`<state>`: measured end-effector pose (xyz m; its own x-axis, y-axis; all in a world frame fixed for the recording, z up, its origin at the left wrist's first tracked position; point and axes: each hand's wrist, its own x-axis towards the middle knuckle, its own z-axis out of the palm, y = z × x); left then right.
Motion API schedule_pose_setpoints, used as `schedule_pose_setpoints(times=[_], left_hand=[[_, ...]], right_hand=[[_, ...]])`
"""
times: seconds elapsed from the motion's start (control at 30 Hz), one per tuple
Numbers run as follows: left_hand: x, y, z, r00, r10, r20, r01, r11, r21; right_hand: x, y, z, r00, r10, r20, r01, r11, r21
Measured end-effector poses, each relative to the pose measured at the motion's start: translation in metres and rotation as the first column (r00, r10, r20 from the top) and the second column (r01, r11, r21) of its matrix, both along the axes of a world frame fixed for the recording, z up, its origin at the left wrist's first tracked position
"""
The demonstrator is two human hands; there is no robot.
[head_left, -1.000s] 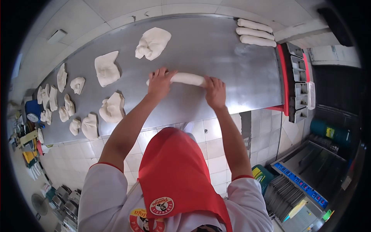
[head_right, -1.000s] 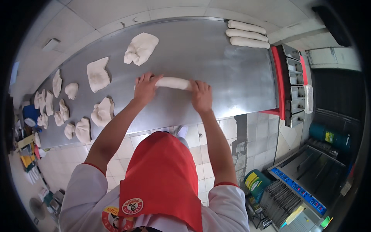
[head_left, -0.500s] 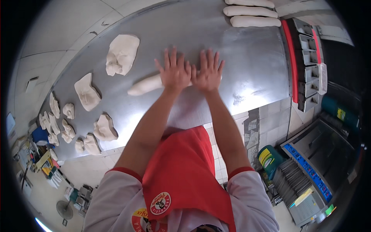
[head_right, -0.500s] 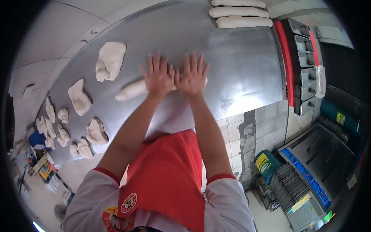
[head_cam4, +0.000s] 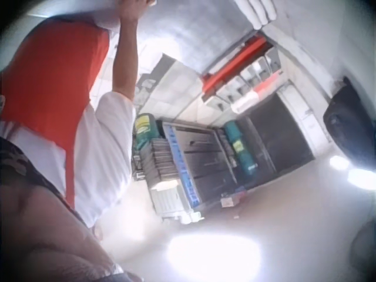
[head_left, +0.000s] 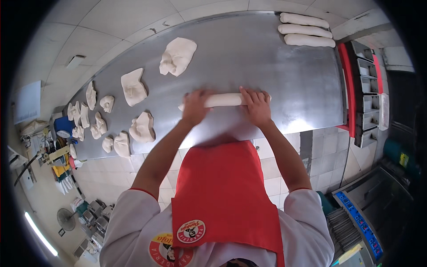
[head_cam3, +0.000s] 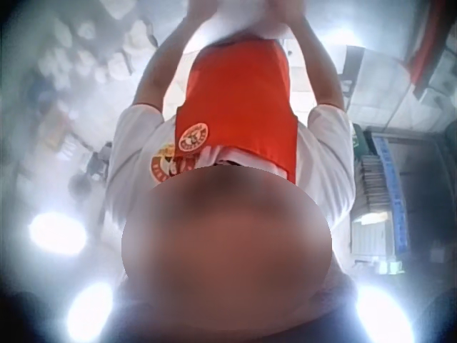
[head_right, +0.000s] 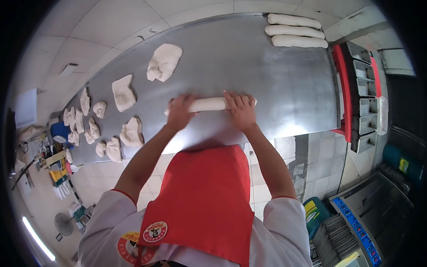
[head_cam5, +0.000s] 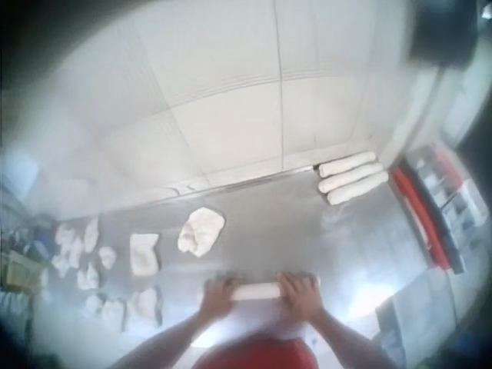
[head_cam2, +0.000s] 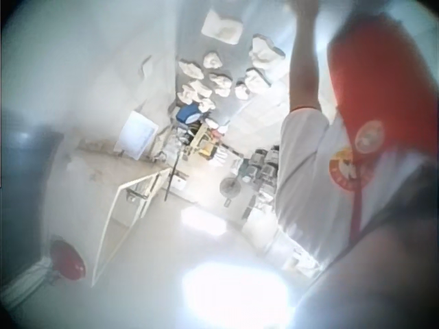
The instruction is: The person shapes several pieces of dough by hand, rolling each one into a long cylindrical loaf and placing them on a tray at the end of a metal table.
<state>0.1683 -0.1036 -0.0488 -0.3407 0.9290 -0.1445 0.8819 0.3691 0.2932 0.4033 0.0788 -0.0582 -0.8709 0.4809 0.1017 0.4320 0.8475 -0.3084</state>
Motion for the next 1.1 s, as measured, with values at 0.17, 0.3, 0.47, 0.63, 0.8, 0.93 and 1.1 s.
schedule_pose_setpoints(times=[0.17, 0.3, 0.47, 0.63, 0.8, 0.93, 1.1], left_hand=[[-0.017, -0.05, 0.012, 0.997, -0.055, 0.058, 0.049, 0.993, 0.112], [0.021, -0.085, 0.003, 0.978, 0.03, 0.209, -0.05, 0.994, 0.092], [0.081, -0.107, -0.031, 0.999, 0.048, -0.01, -0.046, 0.986, 0.163], [0.019, -0.019, -0.037, 0.948, 0.263, -0.179, -0.245, 0.962, 0.119], [-0.045, 0.019, -0.033, 0.924, -0.057, -0.379, 0.116, 0.984, 0.135], [0.006, -0.061, -0.053, 0.984, -0.156, -0.081, 0.165, 0.978, 0.125], [0.033, -0.135, -0.032, 0.899, 0.431, 0.074, -0.412, 0.777, 0.476]], right_hand=[[0.005, -0.025, 0.019, 0.996, -0.046, -0.083, 0.04, 0.996, -0.081], [0.034, -0.058, 0.018, 0.994, -0.067, -0.089, 0.058, 0.994, -0.093], [0.024, -0.138, 0.011, 0.986, 0.028, 0.162, -0.032, 0.999, 0.023], [-0.032, -0.08, -0.022, 0.993, -0.006, 0.12, 0.005, 1.0, 0.015], [-0.059, -0.038, -0.025, 0.99, -0.13, -0.047, 0.134, 0.988, 0.078], [-0.012, -0.09, -0.031, 1.0, -0.003, 0.004, 0.003, 0.999, -0.038], [0.03, -0.1, 0.005, 0.808, -0.551, -0.208, 0.558, 0.829, -0.028]])
